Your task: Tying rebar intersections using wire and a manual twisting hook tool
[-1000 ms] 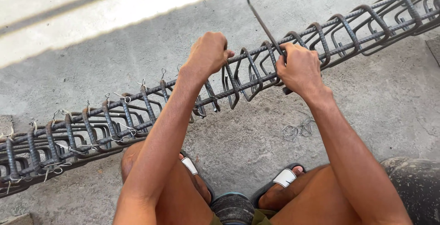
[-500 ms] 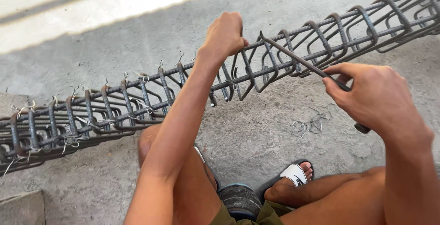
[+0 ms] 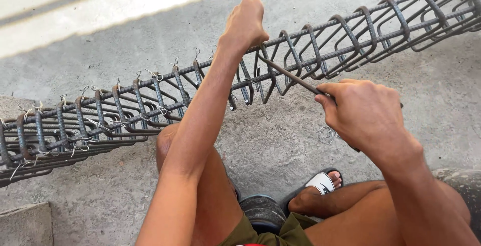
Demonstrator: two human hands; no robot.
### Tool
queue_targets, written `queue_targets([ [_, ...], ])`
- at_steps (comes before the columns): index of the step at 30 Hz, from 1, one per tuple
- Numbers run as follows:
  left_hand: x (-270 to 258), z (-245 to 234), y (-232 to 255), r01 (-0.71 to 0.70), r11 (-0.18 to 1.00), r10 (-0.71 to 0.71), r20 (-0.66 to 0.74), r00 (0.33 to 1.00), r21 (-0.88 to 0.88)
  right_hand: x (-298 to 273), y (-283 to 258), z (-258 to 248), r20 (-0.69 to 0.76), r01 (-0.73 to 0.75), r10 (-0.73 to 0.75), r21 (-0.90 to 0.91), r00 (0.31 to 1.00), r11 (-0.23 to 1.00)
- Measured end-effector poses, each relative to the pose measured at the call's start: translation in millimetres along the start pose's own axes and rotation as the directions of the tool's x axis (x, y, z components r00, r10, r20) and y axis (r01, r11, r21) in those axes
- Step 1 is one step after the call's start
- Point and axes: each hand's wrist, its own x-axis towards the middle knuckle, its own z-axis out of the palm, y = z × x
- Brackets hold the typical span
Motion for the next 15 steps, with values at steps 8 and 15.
queue_targets([
  [8,-7.7,-8.9,9.8,0.033,0.999,-0.034,-0.031,0.999,-0.024,22.9,-8.1,-13.6,0.210,-0.167,0.103,0.316,0.972,0.934],
  [15,1.2,4.6,4.2,-0.012,0.983,0.019,-0.036,0.999,0.184,25.9,-9.9,-16.9,0.237,-0.205,0.121,0.372,0.964,0.905],
])
